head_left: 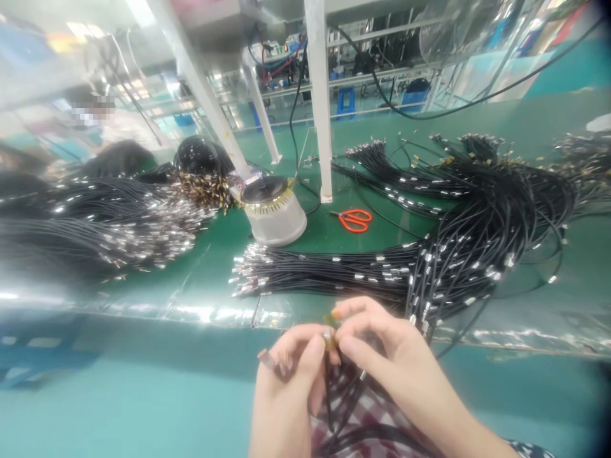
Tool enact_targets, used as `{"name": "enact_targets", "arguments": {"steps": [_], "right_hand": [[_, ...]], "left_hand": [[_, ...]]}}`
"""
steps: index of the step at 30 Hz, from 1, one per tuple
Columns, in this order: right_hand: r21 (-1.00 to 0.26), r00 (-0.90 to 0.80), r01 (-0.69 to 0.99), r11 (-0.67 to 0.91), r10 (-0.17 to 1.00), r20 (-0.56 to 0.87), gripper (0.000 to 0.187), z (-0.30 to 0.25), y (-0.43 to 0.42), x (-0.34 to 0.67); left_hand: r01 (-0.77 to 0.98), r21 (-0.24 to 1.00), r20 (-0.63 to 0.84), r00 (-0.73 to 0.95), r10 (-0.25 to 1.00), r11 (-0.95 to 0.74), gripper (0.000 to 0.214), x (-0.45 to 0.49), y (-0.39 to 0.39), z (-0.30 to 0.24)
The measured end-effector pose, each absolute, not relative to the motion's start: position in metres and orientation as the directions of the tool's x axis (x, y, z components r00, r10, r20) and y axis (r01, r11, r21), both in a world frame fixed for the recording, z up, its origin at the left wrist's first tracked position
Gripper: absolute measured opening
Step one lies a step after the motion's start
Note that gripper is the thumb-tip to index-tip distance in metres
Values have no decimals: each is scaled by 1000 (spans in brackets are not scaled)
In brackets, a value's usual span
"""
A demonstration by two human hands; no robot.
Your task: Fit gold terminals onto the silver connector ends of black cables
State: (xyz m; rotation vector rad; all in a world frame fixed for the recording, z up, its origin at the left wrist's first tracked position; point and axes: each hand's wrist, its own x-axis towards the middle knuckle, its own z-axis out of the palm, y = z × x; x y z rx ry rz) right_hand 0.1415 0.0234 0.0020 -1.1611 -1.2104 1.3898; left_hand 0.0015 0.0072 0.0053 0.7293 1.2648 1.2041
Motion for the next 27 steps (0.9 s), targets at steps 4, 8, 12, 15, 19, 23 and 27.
{"name": "enact_targets", "arguments": {"steps": [4,8,12,15,19,23,27], "right_hand": [[-994,-104,-70,-81,992,-73,12,3,21,140],[-994,-88,-82,-69,994,-62,11,2,19,140],[-997,-65,-56,-60,996,-57,12,1,17,139],[-999,-37,-26,-41,999,-40,12,3,18,136],[-999,-35,4,-32,999,-32,15,6,21,134],[-997,-104,-50,-56,993,-51,20,2,25,134],[-996,-93,-77,-42,995,-35,19,-2,26,134]], "left_hand": [[-371,878,-343,-43,938,303,27,1,8,7],[-345,864,-389,7,921,368,23,-2,11,7],[-336,865,-408,-38,912,373,19,-5,12,1],[-358,862,-400,-44,915,359,20,-4,9,-3],[-358,857,-398,1,917,372,22,-1,3,-6],[-305,880,-380,7,925,364,23,1,2,-8],[-243,909,-354,-17,935,339,23,2,4,-8]]}}
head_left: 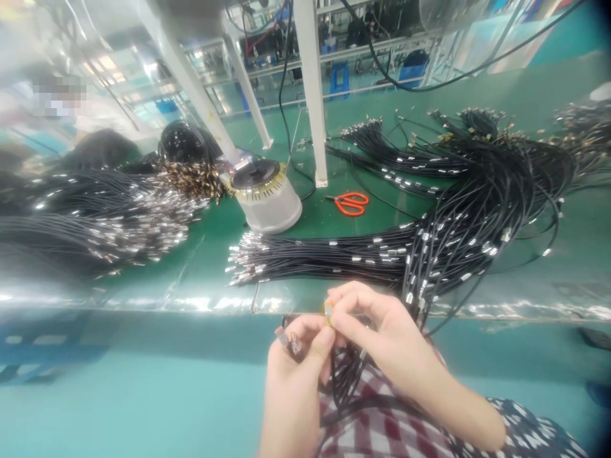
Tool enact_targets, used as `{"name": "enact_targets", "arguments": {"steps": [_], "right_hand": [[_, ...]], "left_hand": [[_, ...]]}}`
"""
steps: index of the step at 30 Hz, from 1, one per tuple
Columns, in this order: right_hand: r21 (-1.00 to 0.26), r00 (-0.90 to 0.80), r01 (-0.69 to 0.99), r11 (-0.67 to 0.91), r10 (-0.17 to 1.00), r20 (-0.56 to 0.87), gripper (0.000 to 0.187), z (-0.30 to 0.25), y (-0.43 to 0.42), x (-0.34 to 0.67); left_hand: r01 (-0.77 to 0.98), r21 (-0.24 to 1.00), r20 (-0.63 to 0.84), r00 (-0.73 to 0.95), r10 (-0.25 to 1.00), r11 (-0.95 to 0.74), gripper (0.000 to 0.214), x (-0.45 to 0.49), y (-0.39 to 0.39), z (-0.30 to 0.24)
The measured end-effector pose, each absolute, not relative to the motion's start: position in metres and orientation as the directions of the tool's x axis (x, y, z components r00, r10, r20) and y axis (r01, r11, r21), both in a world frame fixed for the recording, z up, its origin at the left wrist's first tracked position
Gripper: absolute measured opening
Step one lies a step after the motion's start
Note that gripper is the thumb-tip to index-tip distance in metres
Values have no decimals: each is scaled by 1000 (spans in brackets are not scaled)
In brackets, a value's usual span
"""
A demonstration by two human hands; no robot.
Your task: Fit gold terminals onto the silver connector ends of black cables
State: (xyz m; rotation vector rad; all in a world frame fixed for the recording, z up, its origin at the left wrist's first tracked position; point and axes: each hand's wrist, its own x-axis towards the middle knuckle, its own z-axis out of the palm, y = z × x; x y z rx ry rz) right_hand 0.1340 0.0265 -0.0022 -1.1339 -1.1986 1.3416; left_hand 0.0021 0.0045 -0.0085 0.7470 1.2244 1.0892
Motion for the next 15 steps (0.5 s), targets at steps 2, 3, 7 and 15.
{"name": "enact_targets", "arguments": {"steps": [2,3,7,15], "right_hand": [[-998,-69,-57,-23,997,-19,19,-1,26,134],[-999,-58,-41,-15,998,-12,18,-1,26,134],[-1000,-30,16,-11,999,-12,17,2,23,135],[-988,36,121,93,995,98,13,2,19,133]], "left_hand": [[-230,920,-334,-40,942,316,21,2,5,-8],[-226,924,-327,-52,944,308,20,2,5,-8],[-238,918,-340,-62,938,317,16,2,6,-7],[-267,904,-374,-110,921,336,18,3,4,-10]]}}
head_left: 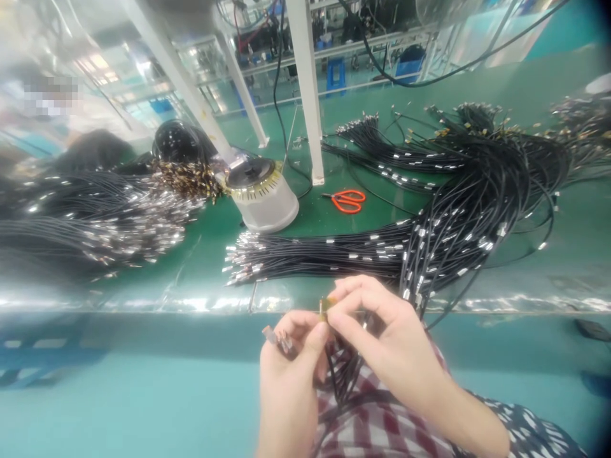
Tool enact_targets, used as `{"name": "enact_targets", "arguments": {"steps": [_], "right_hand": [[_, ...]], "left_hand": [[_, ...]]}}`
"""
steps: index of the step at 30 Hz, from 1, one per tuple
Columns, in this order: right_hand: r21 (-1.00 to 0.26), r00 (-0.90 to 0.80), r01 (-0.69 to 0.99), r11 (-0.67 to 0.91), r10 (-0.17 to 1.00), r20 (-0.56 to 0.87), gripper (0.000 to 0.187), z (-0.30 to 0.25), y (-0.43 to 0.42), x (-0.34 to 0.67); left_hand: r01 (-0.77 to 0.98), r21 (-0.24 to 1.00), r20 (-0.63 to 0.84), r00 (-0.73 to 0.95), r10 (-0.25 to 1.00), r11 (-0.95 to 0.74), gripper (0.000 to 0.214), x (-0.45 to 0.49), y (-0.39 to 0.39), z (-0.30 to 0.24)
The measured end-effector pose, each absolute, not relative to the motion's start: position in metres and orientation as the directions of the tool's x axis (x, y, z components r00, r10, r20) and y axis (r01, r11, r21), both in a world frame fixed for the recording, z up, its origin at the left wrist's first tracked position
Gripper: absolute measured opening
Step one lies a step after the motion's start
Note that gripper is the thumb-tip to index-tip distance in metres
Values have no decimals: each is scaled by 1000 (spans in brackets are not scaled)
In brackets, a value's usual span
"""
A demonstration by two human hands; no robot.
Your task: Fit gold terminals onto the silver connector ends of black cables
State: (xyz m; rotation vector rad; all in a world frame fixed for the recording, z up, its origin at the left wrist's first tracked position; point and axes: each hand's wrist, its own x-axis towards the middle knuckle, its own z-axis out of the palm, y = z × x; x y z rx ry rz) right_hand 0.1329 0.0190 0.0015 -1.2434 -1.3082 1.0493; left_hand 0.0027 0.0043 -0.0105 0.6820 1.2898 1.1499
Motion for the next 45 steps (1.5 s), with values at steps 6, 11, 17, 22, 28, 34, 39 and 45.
{"name": "enact_targets", "arguments": {"steps": [6,11,17,22,28,34,39,45], "right_hand": [[-993,27,92,68,997,71,17,-1,20,131],[-999,0,20,44,999,44,18,-2,23,129],[-998,-32,-55,-12,999,-11,19,-6,25,128],[-985,-101,-158,-64,994,-48,17,-10,27,129],[-988,-81,-146,-55,996,-44,15,-9,22,129],[-997,-22,-76,14,1000,16,13,-4,19,134],[-963,-221,-215,-163,969,-115,5,-5,33,143],[-956,-395,-233,-175,916,-71,24,-3,43,149]], "left_hand": [[-379,865,-398,-120,910,328,17,6,4,-7],[-457,795,-468,-46,882,398,18,5,3,-6],[-484,767,-465,35,885,422,22,6,3,-8],[-381,844,-408,3,913,378,22,6,3,-9],[-307,877,-397,-32,917,369,19,3,3,-10],[-279,905,-349,-52,936,322,18,1,4,-8],[-263,910,-329,12,944,321,16,1,1,-9],[-305,880,-347,113,931,364,21,-1,5,-9]]}}
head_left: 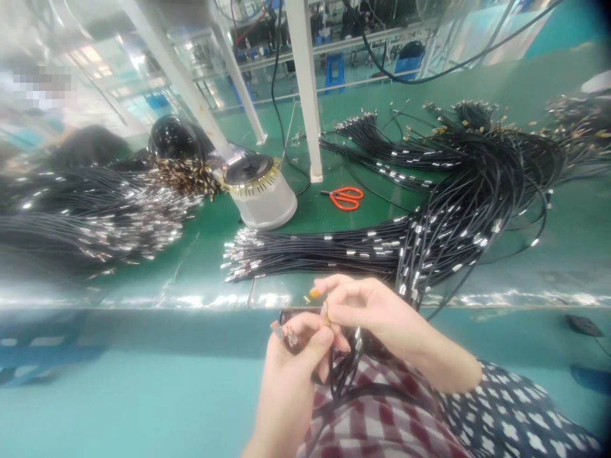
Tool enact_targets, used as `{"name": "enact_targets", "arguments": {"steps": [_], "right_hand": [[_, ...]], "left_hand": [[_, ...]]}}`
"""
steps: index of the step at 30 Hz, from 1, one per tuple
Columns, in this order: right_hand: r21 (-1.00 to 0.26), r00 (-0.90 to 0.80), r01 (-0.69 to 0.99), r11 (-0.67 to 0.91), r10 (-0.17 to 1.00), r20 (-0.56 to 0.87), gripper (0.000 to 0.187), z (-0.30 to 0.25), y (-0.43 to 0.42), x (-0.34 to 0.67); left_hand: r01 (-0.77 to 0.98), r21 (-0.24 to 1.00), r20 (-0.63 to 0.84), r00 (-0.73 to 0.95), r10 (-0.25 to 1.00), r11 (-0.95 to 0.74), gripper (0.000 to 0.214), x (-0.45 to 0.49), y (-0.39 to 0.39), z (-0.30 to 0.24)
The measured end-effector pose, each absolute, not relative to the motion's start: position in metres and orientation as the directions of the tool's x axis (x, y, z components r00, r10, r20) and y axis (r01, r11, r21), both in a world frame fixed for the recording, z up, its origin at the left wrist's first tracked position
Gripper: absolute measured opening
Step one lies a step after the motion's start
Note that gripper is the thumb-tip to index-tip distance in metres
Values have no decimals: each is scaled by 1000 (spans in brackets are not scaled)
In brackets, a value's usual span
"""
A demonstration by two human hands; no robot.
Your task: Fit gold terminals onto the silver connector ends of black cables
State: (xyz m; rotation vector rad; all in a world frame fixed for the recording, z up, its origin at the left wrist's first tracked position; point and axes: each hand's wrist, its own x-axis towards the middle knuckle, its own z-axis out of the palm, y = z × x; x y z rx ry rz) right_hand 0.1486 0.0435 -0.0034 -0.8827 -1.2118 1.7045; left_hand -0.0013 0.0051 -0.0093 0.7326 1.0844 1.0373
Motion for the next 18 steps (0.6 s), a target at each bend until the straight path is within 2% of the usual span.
{"name": "enact_targets", "arguments": {"steps": [2,7,10,13,14,16,18], "right_hand": [[-964,-380,-212,-162,922,-71,23,-5,44,149],[-985,-215,-161,-60,976,-24,29,-15,40,146],[-987,-184,-157,-27,983,2,19,-17,36,146],[-991,-84,-128,45,995,56,10,-13,30,150],[-991,-94,-89,99,990,108,10,-11,27,153],[-956,-275,-7,294,918,285,9,-6,22,156],[-855,-527,54,516,741,415,9,-2,17,159]], "left_hand": [[-307,879,-348,114,931,366,20,-2,7,-10],[-232,903,-350,89,932,361,18,-3,9,-11],[-207,913,-342,82,936,352,21,-3,10,-11],[-290,895,-332,75,940,339,26,-6,16,-11],[-320,885,-331,83,940,339,27,-8,19,-11],[-344,870,-334,119,935,354,25,-13,25,-13],[-329,864,-345,163,924,380,24,-17,30,-14]]}}
